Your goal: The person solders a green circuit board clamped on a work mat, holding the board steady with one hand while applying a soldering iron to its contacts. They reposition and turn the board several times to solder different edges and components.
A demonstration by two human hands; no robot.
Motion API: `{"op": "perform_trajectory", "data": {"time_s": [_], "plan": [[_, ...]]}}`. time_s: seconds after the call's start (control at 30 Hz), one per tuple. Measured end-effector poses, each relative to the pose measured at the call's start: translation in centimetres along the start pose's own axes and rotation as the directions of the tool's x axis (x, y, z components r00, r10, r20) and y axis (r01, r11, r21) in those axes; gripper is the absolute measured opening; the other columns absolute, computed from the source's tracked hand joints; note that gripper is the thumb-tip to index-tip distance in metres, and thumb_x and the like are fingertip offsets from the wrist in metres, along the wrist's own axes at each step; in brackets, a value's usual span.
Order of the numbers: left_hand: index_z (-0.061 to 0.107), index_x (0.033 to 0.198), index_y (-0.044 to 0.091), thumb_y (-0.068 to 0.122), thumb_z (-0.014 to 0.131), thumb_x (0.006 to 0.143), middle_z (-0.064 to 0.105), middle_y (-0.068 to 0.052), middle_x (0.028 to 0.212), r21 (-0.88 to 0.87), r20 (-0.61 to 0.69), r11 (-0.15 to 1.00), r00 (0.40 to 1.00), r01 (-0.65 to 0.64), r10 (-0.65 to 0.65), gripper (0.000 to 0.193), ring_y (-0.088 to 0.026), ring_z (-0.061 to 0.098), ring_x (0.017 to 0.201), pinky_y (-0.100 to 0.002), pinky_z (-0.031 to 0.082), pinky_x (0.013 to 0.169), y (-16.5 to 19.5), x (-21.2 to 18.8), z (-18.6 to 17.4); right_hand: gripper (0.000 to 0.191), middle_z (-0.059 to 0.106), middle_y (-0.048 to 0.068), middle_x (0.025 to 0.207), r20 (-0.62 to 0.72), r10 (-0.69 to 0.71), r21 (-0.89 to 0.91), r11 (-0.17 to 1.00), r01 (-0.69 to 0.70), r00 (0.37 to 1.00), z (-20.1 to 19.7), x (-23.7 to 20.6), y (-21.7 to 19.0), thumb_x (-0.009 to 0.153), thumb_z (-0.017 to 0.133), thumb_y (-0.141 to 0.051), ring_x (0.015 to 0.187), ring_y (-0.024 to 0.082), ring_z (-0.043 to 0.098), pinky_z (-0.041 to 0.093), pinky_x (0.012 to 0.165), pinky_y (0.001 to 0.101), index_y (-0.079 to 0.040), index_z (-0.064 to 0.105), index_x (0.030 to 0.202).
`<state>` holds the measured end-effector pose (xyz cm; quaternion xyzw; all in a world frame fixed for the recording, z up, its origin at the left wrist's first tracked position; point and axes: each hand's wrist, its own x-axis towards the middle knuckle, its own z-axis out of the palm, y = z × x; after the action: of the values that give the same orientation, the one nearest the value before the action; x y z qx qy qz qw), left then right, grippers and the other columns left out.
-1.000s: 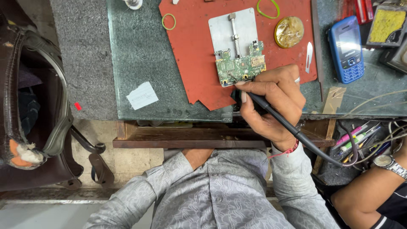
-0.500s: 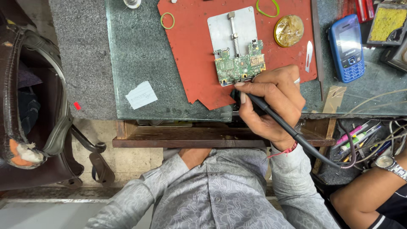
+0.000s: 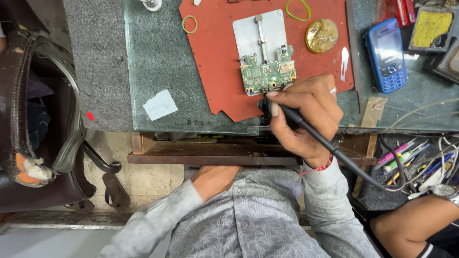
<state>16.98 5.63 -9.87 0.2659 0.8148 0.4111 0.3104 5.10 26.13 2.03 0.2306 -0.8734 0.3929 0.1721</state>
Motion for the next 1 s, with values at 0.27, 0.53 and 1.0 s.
{"op": "perform_trajectory", "data": {"time_s": [0.27,0.53,1.0], "plan": [[0.064,0.102,0.009,0.022,0.068,0.087,0.070,-0.007,0.096,0.576,-0.403,0.793,0.776,-0.197,0.486,0.020,-0.024,0.070,0.089,-0.042,0.052,0.079,6.5,-1.4,-6.5,0.009,0.070,0.010,0.088,-0.140,0.149,0.154,0.980,-0.127,0.979,-0.3,-0.7,0.3,0.100,0.067,-0.003,0.079,0.019,0.061,0.045,0.078,0.0306,0.002,0.072,0.107],[0.061,0.088,0.007,0.024,0.076,0.076,0.067,-0.009,0.076,0.525,-0.288,0.851,0.938,-0.012,0.191,0.026,-0.027,0.069,0.076,-0.040,0.054,0.066,4.0,-1.1,-2.6,0.012,0.065,0.004,0.098,-0.169,0.350,0.409,0.875,-0.258,0.921,-0.3,-2.1,-0.5,0.113,0.061,-0.007,0.082,0.008,0.061,0.046,0.074,0.0219,0.002,0.068,0.115],[0.064,0.076,0.009,0.046,0.067,0.092,0.067,-0.009,0.068,0.396,-0.097,0.906,0.975,-0.147,0.200,0.041,-0.028,0.067,0.059,-0.042,0.052,0.051,7.6,-5.4,-5.4,0.014,0.068,0.006,0.103,-0.139,0.365,0.465,0.845,-0.265,0.921,-0.1,-1.7,0.4,0.116,0.057,-0.006,0.091,0.009,0.062,0.050,0.084,0.0225,0.004,0.065,0.122]]}}
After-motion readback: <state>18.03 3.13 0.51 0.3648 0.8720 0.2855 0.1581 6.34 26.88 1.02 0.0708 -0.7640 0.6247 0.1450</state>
